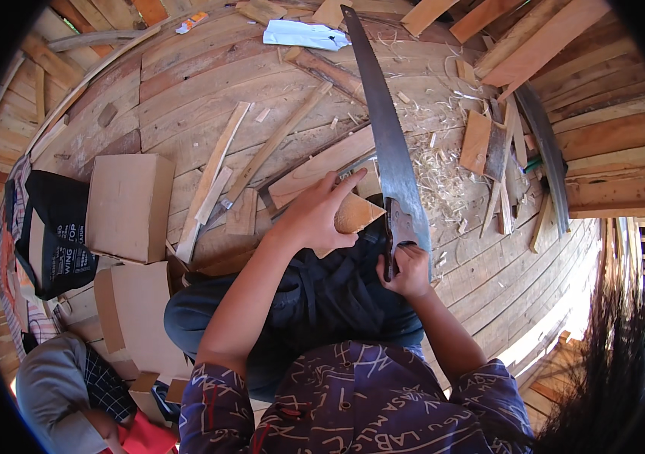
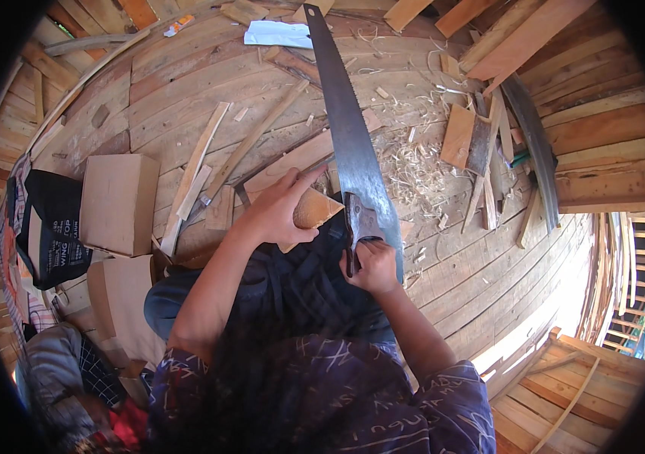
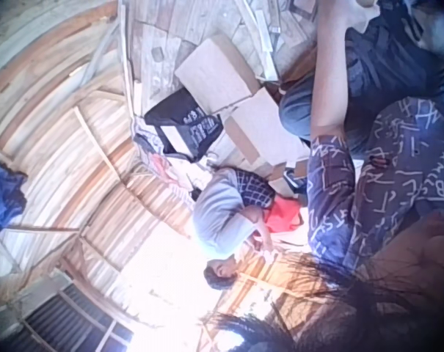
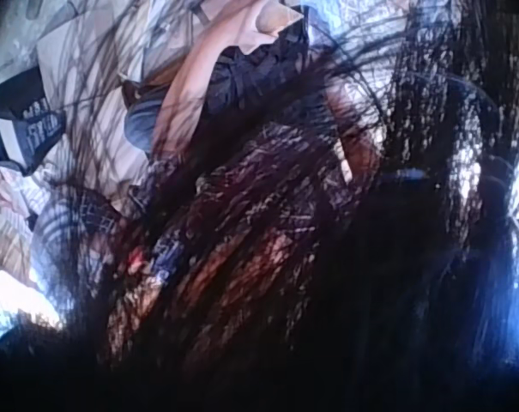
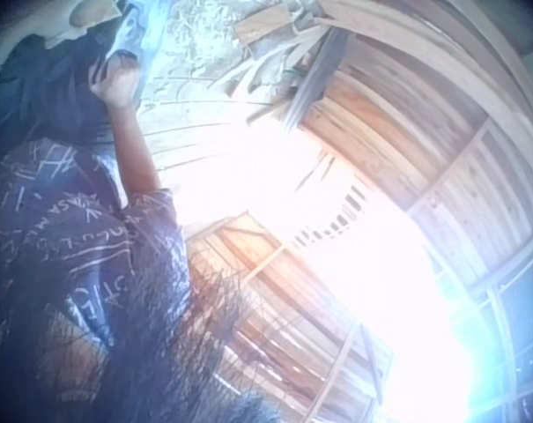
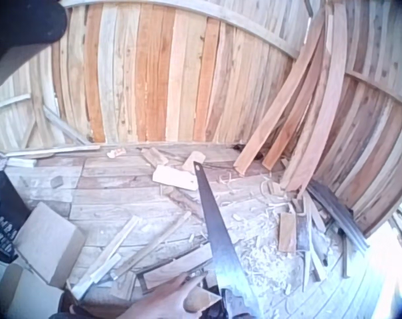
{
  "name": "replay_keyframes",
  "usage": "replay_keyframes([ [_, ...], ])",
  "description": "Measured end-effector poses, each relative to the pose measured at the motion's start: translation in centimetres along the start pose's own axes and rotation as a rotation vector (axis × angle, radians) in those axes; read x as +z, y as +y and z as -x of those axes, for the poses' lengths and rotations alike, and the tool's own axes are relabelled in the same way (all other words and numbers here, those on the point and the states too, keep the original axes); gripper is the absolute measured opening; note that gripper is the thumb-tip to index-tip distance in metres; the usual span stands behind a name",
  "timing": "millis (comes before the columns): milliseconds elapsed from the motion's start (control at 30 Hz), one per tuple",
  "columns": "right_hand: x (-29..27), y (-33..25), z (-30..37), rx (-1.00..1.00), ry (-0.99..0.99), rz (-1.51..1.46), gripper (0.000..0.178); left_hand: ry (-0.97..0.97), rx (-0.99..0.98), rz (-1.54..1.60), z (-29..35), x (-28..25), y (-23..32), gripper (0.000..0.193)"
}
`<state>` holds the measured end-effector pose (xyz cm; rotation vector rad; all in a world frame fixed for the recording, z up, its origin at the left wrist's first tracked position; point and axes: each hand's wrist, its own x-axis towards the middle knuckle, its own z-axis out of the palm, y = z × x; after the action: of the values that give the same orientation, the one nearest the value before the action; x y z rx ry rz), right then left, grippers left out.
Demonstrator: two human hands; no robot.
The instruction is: The person saws a small piece of wood by hand while sitting on a wooden floor, occasionally picking up and moving other wood scraps.
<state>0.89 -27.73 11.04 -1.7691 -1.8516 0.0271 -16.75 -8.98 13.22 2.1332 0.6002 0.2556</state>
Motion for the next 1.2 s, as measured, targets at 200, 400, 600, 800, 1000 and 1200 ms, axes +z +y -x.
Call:
replay_keyframes([
  [200,-0.2,-0.2,0.0,0.011,0.026,-0.018,0.031,-0.012,-0.154,-0.064,1.2,-0.1,-1.4,0.104],
  [400,-2.0,0.7,0.2,0.106,0.072,-0.112,0.029,0.037,-0.258,-0.11,1.9,0.5,-2.3,0.104],
  [600,-7.0,4.3,1.4,0.28,0.059,-0.147,0.023,0.165,-0.261,-0.158,1.2,1.6,-3.2,0.1],
  [800,-8.0,6.9,4.7,0.425,0.082,-0.238,0.031,0.195,-0.275,-0.271,-6.2,3.8,-3.8,0.1],
  [1000,-8.7,10.3,5.4,0.471,0.029,-0.346,0.031,0.139,-0.331,-0.332,-15.4,5.5,-5.4,0.103],
  [1200,-7.2,13.1,2.6,0.465,-0.038,-0.469,0.026,0.201,-0.399,-0.326,-17.8,6.8,-8.4,0.105],
])
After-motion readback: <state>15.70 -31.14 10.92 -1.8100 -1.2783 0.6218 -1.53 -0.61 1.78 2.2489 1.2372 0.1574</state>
